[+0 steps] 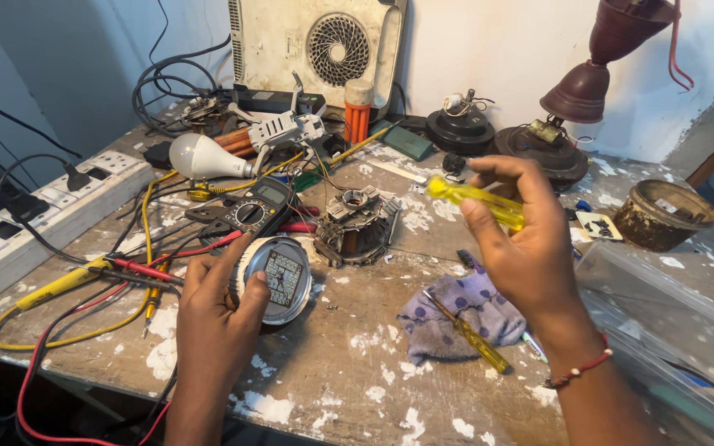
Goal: The person pries open the diffuser of a round LED bulb with a yellow-handled screwdriver, working it around the rim to separate the cover from the housing. They then lift out the LED circuit board, handle the driver board and its wires, and wipe parts with a cloth on the workbench.
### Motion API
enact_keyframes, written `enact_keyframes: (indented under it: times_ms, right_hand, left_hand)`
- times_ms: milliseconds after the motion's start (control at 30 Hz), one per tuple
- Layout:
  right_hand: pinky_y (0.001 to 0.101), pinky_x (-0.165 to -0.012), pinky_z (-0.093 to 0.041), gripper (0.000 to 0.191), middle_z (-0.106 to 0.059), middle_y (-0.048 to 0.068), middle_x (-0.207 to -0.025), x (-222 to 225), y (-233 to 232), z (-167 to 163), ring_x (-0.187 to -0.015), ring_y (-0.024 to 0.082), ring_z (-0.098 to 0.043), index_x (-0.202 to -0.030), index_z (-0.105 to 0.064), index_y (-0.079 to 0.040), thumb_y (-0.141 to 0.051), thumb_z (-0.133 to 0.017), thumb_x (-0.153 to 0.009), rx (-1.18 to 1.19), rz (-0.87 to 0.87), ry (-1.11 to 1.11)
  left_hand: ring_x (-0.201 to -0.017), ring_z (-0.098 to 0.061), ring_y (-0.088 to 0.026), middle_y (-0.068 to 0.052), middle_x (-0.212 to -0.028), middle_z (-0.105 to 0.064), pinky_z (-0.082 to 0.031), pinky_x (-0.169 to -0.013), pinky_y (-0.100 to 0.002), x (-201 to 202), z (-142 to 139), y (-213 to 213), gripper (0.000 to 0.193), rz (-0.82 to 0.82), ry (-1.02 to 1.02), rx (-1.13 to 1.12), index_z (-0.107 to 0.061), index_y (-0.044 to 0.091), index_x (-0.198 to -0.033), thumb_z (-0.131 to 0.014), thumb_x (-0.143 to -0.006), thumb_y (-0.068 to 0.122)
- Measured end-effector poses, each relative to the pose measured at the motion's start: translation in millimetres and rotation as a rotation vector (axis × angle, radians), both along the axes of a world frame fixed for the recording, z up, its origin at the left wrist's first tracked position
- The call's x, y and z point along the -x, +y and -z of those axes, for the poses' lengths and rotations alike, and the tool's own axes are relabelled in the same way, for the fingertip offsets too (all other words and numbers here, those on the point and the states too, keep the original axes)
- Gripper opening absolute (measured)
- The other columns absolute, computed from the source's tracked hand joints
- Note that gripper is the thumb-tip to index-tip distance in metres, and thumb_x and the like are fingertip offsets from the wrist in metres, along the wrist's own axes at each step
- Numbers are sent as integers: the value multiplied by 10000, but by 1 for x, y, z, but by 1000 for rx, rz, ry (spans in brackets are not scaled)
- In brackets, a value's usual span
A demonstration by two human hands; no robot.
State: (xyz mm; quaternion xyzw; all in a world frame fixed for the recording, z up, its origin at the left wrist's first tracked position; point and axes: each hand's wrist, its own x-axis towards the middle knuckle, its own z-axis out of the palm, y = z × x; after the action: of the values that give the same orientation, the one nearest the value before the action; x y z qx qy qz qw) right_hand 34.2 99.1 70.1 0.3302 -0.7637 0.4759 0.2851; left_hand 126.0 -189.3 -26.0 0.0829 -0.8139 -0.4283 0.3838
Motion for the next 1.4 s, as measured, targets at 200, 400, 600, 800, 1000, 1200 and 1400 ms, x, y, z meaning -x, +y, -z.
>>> enact_keyframes:
  times_ms: [200, 400, 600, 800, 1000, 1200, 1400]
  right_hand:
    - [333, -885, -520, 278, -642, 120, -1125, 14, -7, 18, -1022, 220, -654, -1214, -692, -20, -12, -715, -937, -84, 293, 112]
    - [388, -847, -513, 194, -604, 157, -1054, 28, -5, 40, -957, 308, -631, -1096, -760, -20, -20, -703, -910, -173, 422, 71]
    - [421, -868, -499, 194, -590, 170, -1092, 40, -3, 58, -992, 337, -615, -1024, -790, -49, -7, -672, -877, -247, 433, 37]
    - [448, -879, -492, 183, -587, 178, -1092, 44, -7, 64, -994, 357, -610, -1010, -792, -50, -23, -681, -867, -294, 473, 33]
    - [461, -825, -520, 183, -577, 179, -1089, 34, -12, 58, -910, 362, -645, -1024, -747, -65, -80, -708, -846, -349, 508, -94]
    - [486, -814, -531, 359, -571, 170, -1139, 27, -20, 55, -934, 391, -671, -1100, -616, -80, -157, -775, -787, -504, 527, -327]
    - [489, -852, -524, 437, -585, 165, -1167, 29, -19, 61, -1008, 392, -657, -1137, -584, -102, -202, -803, -771, -631, 530, -408]
  left_hand:
    - [-603, -475, -139, -69, -928, -546, -438, -539, -305, 0, 1, 0, 484, -3, -28, -34, -676, 130, -1354, -703, -875, 197]
    - [-614, -478, -128, -62, -916, -548, -436, -548, -296, -1, 0, -1, 476, 2, 4, 10, -674, 120, -1354, -707, -886, 201]
    - [-621, -477, -125, -56, -922, -550, -433, -553, -295, -1, 0, 0, 471, 11, 16, 9, -670, 117, -1355, -702, -892, 197]
    - [-612, -474, -129, -64, -910, -543, -434, -549, -298, -2, -2, 1, 481, 2, -13, -4, -674, 124, -1357, -704, -883, 200]
    - [-607, -481, -129, -63, -928, -544, -441, -544, -297, -2, -1, 0, 476, 7, -15, -21, -672, 123, -1351, -698, -882, 199]
    - [-606, -475, -137, -66, -925, -543, -438, -547, -303, -2, 0, 0, 482, 0, -15, -26, -677, 128, -1353, -710, -877, 194]
    - [-610, -478, -135, -63, -925, -547, -435, -549, -299, -3, -1, -2, 476, 19, 6, -26, -675, 120, -1350, -706, -879, 179]
